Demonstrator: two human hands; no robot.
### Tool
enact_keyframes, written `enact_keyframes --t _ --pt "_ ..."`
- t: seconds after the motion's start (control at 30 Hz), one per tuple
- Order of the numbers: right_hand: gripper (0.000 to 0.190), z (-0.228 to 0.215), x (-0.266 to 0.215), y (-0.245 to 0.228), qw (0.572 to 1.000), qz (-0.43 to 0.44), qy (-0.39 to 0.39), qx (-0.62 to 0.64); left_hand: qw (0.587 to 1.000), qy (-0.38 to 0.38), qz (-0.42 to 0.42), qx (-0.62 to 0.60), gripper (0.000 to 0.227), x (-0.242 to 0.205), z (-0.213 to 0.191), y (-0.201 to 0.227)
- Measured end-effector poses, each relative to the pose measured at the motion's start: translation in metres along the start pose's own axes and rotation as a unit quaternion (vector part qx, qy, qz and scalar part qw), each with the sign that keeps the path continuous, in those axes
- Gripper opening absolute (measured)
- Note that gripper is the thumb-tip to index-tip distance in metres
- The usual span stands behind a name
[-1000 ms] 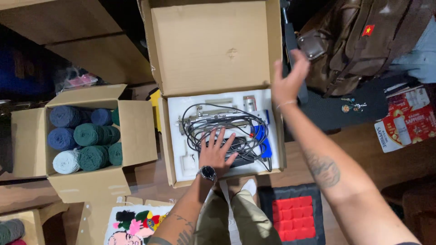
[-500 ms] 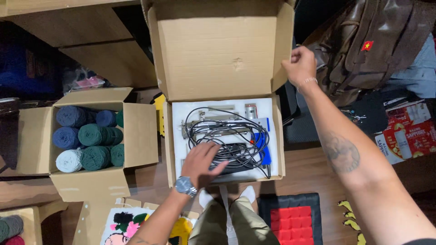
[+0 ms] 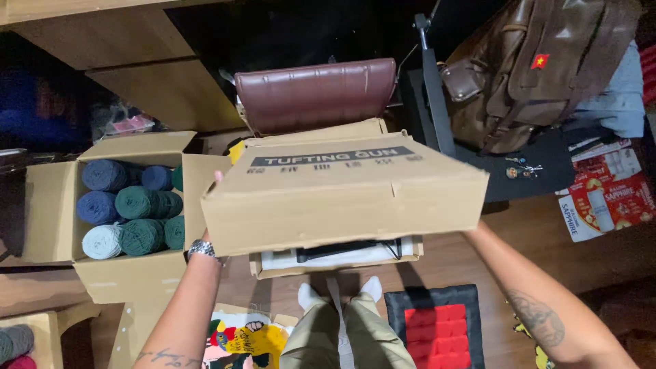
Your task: The person packs a tufting gun and its accessories into a box, then places the closed box onto a table.
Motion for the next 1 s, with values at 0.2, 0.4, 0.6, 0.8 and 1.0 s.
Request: enact_keyframes --t 0.2,0.4,0.6,0.8,1.0 --pt "0.063 0.009 -0.022 0.046 0.975 -0.101 -0.091 -0.177 0.968 -0.071 -0.232 0.060 0.088 -0.089 0.022 0.096" --pt "0.059 0.010 -0.025 -0.101 0.941 0.310 0.002 0.137 0.917 -0.229 -0.227 -0.235 0.089 -0.108 -0.031 0.066" --pt "0.072 0.022 -0.053 -0.185 0.857 0.473 -0.061 0.195 0.932 -0.138 -0.094 0.322 0.087 -0.145 -0.014 0.052" --pt "0.076 0.028 -0.096 -0.161 0.842 0.510 -0.094 0.147 0.939 -0.075 -0.138 0.306 0.082 -0.177 -0.021 0.028" --pt "0.084 0.041 -0.117 -0.191 0.816 0.567 -0.080 0.075 0.909 0.040 -0.234 0.343 0.062 -0.196 -0.027 0.000"
Point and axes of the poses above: each hand's wrist, its own x-axis towards the middle knuckle, its own z-axis out of the palm, y = z × x, the point moved 1 cm from there along x, towards the middle knuckle, and after that the axes turned 7 degrees about y, right-handed, at the moved point
